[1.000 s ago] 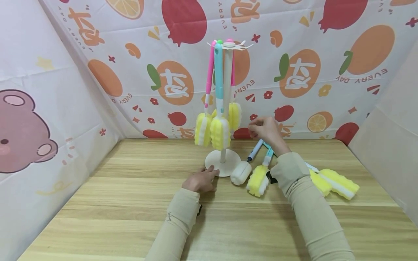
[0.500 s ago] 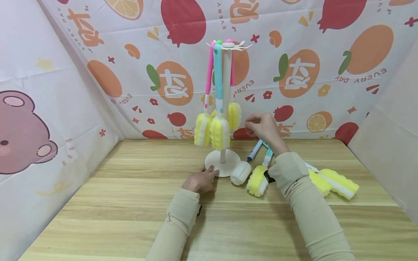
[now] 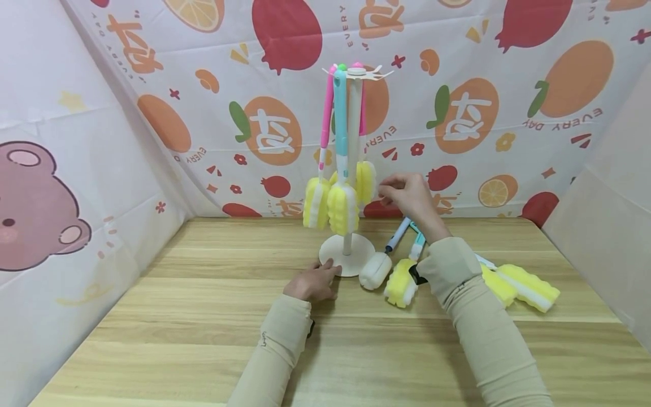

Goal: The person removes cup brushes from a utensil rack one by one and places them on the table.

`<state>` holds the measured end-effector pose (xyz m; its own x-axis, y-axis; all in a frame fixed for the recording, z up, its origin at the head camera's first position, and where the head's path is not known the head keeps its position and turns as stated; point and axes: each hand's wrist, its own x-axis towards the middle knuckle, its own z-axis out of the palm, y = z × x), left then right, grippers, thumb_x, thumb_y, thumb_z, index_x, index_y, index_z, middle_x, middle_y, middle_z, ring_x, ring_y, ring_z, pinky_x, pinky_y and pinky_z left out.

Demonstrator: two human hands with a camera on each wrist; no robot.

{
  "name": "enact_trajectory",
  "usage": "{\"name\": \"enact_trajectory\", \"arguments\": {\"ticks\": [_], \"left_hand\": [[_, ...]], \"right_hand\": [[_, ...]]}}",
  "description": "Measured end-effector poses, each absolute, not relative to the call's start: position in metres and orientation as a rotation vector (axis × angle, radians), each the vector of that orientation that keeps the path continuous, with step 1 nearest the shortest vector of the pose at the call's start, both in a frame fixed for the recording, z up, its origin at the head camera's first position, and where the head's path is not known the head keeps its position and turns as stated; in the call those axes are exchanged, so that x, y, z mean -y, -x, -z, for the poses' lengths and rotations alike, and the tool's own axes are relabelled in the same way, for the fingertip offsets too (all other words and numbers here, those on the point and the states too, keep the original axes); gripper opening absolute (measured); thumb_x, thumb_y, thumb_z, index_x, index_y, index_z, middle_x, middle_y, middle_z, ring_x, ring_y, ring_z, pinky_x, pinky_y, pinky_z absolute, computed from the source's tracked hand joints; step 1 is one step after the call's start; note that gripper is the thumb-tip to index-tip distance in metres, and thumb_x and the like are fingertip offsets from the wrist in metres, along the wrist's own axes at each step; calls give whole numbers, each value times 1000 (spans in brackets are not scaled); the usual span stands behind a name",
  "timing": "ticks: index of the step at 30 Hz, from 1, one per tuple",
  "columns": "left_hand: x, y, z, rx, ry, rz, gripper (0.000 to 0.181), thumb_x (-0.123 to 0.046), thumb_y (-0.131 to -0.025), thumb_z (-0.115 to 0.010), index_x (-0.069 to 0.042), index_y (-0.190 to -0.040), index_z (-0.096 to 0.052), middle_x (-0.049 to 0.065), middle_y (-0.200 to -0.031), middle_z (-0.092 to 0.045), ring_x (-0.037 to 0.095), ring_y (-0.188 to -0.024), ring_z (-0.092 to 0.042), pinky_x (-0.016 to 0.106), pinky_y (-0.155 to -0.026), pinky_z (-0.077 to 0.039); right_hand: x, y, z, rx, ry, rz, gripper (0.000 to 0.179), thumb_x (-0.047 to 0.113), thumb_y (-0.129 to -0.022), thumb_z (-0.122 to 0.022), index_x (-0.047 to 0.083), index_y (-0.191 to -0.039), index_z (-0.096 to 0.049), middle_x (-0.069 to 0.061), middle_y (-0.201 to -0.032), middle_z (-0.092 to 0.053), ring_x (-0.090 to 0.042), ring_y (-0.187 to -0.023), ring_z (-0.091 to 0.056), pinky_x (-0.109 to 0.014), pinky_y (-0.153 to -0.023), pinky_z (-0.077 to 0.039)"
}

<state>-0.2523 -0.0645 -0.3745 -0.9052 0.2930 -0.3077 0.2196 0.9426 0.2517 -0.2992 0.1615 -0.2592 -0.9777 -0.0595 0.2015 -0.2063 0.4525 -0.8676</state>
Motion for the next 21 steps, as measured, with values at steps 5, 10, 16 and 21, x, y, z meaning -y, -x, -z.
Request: {"name": "enact_trajectory", "arguments": {"ticks": [5, 10, 16, 21], "left_hand": [[64, 252, 374, -2742, -373, -323, 63, -17, -92, -73, -18, -150, -50, 7, -163, -33, 38, -149, -26, 63, -110, -32], [64, 253, 373, -2737, -372, -336, 62, -16, -93, -72, -18, -151, -49, 7, -163, -33, 39, -149, -25, 62, -111, -32], [63, 252, 373, -2738, -373, -335, 63, -16, -93, -72, -17, -151, -49, 8, -163, -33, 40, -149, -25, 61, -111, -32], [63, 252, 373, -2736, -372, -325, 63, -17, -93, -72, -17, -151, -49, 8, -163, -32, 39, -149, -25, 61, -111, -32]], "right_hand": [[-160, 298, 258, 2524, -265, -1575, 30, 17, -101, -66, -5, -121, -67, -20, -108, -71, -18, -84, -69, -25, -80, -58], [-160, 296, 255, 2512, -300, -1546, 31, 18, -101, -65, -5, -121, -68, -21, -111, -70, -21, -89, -70, -29, -85, -57], [-159, 291, 253, 2521, -327, -1438, 32, 21, -101, -66, -2, -122, -68, -19, -117, -69, -30, -99, -68, -37, -92, -55], [-159, 288, 250, 2527, -385, -1289, 30, 20, -100, -66, -2, -119, -70, -19, -111, -70, -33, -94, -64, -30, -83, -55]]}}
